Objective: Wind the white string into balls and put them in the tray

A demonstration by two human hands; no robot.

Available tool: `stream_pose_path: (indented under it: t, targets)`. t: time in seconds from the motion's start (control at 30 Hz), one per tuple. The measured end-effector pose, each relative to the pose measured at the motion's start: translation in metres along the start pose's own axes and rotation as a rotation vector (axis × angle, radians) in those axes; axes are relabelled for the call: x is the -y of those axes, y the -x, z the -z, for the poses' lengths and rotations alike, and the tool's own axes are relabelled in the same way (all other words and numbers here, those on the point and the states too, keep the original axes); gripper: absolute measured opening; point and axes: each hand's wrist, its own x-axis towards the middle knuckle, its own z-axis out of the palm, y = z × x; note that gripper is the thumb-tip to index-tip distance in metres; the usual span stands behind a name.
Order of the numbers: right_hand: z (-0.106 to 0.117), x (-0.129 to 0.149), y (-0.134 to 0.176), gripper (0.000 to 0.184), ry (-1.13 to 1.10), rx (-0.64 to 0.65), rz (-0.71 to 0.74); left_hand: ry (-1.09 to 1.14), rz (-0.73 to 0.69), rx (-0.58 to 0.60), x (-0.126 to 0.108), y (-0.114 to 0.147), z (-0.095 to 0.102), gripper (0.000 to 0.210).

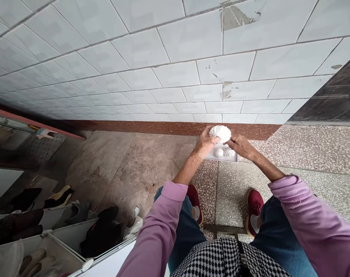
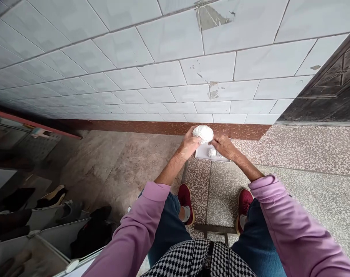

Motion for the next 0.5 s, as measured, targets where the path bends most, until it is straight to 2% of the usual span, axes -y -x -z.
stream_pose_path:
  t: [0.17, 0.27, 0.37, 0.5]
  targets:
    - [-0.004, 0.013, 0.008, 0.04, -0.001, 0.137, 0.106, -0.196, -0.1, -0.193, 0.01, -0.007, 0.01, 0.075]
    - [0.006, 0.022, 0.01, 0.049, -0.06, 0.109, 0.167, -0.366, -0.159, -0.228, 0.014, -0.009, 0.013, 0.076]
    - [0.019, 0.025, 0.009, 0.062, -0.094, -0.011, 0.174, -0.457, -0.127, -0.171, 0.013, -0.009, 0.013, 0.075]
    - [0.027, 0.018, 0.004, 0.073, -0.137, -0.14, 0.13, -0.525, 0.036, 0.054, 0.004, -0.002, 0.01, 0.063]
